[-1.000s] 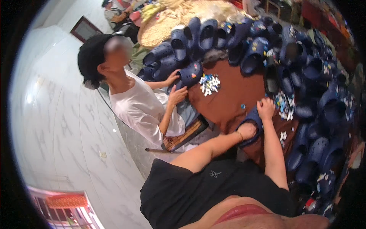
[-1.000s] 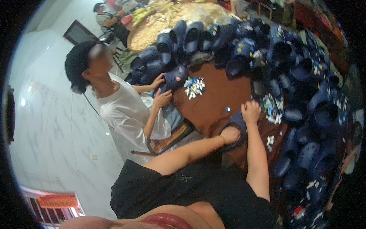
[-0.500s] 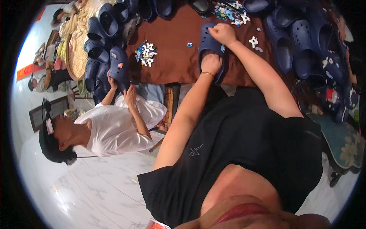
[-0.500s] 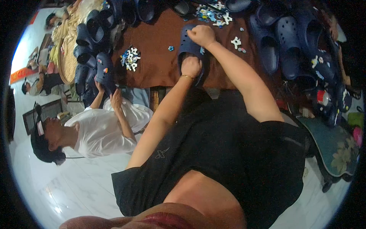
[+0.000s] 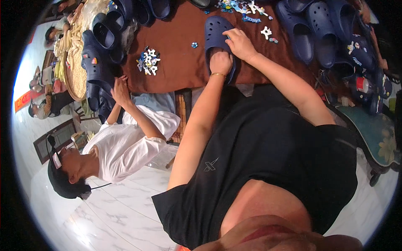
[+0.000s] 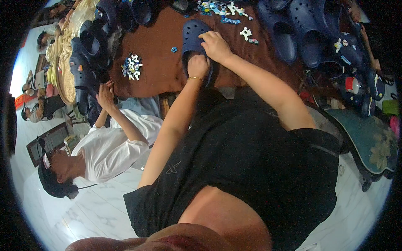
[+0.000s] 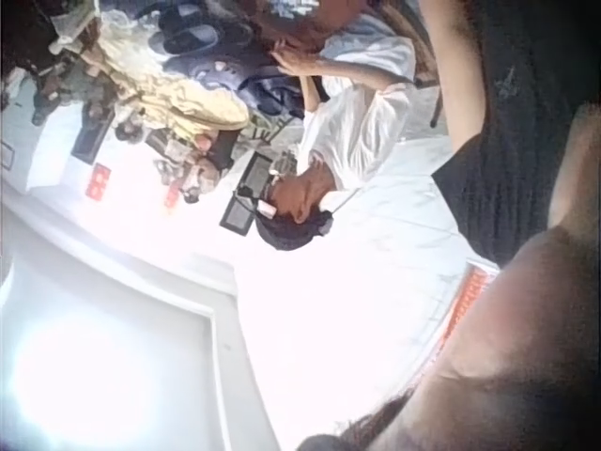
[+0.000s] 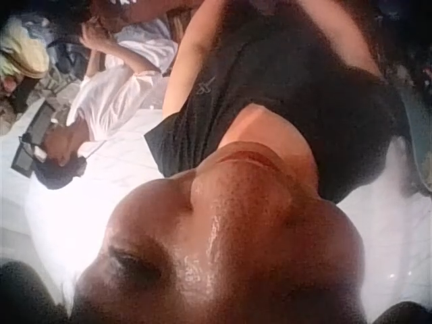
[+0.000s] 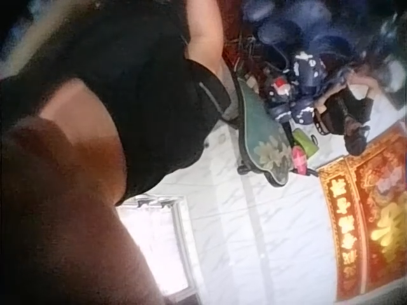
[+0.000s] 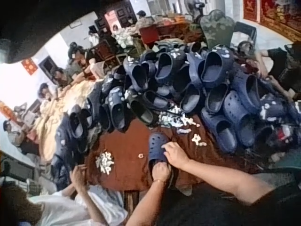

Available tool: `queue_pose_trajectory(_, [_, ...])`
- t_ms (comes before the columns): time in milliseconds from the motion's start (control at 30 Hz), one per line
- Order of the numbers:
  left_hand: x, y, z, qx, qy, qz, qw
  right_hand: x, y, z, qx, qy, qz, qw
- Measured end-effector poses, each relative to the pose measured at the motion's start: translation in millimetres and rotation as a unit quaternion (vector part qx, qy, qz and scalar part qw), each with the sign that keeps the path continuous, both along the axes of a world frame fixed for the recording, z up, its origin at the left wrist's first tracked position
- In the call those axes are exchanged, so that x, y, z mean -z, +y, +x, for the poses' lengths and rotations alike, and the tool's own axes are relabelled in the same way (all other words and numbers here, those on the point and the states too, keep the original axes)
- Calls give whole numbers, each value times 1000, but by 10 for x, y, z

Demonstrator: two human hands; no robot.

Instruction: Pressing decorative charms into the holes of foam clogs.

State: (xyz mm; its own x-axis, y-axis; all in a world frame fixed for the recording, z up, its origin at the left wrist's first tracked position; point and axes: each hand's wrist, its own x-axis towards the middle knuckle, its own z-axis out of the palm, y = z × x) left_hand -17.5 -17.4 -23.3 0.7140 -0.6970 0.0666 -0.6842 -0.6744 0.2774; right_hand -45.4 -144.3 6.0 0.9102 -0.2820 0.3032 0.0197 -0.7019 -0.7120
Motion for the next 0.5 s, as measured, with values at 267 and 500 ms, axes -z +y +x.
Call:
queue_pose_trajectory(267, [35, -135, 18, 18, -17, -4, 1000, 74, -139, -24, 20, 32, 185, 982])
queue_pose_trajectory(500, [-252, -111, 105, -2, 41, 85, 996, 340, -515, -60, 154, -24, 208, 966])
